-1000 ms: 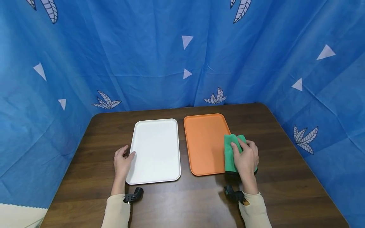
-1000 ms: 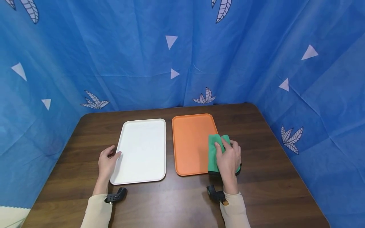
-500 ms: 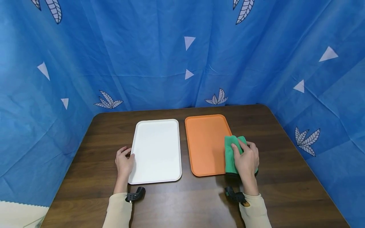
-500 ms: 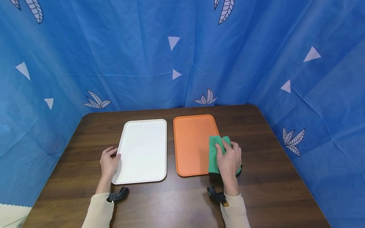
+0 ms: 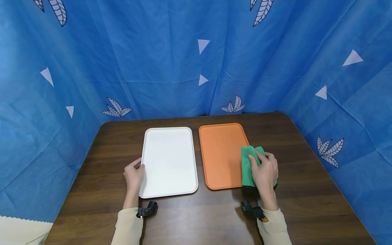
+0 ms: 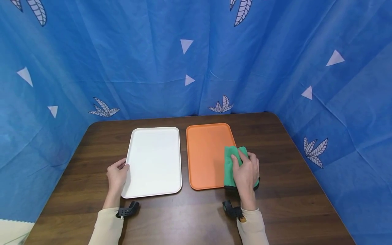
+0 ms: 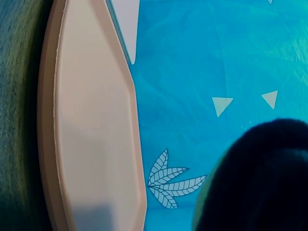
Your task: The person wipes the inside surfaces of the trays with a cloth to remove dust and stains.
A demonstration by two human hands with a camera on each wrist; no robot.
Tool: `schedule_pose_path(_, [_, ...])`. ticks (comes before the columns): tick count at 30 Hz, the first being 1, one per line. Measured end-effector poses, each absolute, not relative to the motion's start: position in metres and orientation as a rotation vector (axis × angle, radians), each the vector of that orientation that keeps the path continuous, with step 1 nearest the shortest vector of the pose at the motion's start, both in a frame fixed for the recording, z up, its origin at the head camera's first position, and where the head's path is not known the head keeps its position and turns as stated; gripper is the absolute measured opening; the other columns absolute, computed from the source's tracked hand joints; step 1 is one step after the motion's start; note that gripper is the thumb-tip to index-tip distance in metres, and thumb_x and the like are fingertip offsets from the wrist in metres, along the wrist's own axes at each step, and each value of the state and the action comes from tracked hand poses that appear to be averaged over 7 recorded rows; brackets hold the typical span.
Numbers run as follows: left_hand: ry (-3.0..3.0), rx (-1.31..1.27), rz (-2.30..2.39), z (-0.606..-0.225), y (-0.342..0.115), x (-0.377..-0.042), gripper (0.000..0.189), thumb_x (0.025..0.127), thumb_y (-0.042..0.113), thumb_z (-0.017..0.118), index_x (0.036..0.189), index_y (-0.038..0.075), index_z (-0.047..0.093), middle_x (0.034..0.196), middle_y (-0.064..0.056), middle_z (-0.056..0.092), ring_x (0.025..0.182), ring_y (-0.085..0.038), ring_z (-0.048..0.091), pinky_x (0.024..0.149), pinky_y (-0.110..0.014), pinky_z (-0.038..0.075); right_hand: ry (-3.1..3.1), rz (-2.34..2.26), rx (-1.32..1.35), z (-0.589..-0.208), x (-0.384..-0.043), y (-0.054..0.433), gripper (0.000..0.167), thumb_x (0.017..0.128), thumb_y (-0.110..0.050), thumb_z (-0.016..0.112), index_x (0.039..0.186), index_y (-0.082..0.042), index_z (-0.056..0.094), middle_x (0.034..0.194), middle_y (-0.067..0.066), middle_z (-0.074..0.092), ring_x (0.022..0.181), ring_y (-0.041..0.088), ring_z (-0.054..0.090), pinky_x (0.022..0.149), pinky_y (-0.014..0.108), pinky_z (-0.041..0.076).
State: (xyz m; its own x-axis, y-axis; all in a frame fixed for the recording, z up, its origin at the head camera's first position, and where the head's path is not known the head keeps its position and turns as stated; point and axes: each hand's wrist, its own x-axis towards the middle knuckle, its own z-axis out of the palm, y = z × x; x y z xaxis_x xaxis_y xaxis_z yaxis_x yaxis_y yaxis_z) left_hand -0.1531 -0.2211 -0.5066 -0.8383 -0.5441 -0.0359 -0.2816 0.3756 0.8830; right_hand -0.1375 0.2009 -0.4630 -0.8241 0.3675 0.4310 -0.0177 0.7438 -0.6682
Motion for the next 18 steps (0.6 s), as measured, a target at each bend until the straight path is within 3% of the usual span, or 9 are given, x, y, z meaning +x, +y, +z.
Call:
schedule_pose_path(7, [-2.358,0.718,-1.666,-0.5013,-0.2174,-0.1533,0.037,0.095,0.0,0.051,0.131,-0.005,0.058,0.121,-0.028,0.061,0.11,-0.03,0.057,0.062,-0.004,0.039,-2.362,0.927,-0.227,-0.4648,-0.1374,0.2017,0.034,0.088,-0.017,0.074,0.117,0.0,0.07,0.116,0.027,0.06,0.104,0.043,0.053,0.078,0.058,0.044])
schedule_pose_path(14, [-2.336,0.642,-1.843,-0.5037,-0.2227,-0.1574,0.046,0.094,-0.001,0.048,0.14,0.002,0.05,0.114,-0.019,0.056,0.092,-0.015,0.053,0.067,-0.014,0.047,-2.372,0.919,-0.237,-0.4647,-0.1381,0.2015,0.035,0.088,-0.018,0.074,0.117,0.0,0.07,0.116,0.027,0.06,0.103,0.043,0.053,0.077,0.057,0.045])
schedule_pose_path(18, [-2.332,0.629,-1.909,-0.5072,-0.2241,-0.1592,0.047,0.098,0.004,0.046,0.144,0.005,0.045,0.123,-0.025,0.058,0.084,-0.007,0.058,0.068,-0.017,0.049,-2.382,0.912,-0.241,-0.4652,-0.1384,0.2019,0.035,0.088,-0.019,0.073,0.118,0.0,0.07,0.116,0.027,0.06,0.103,0.043,0.053,0.078,0.058,0.045])
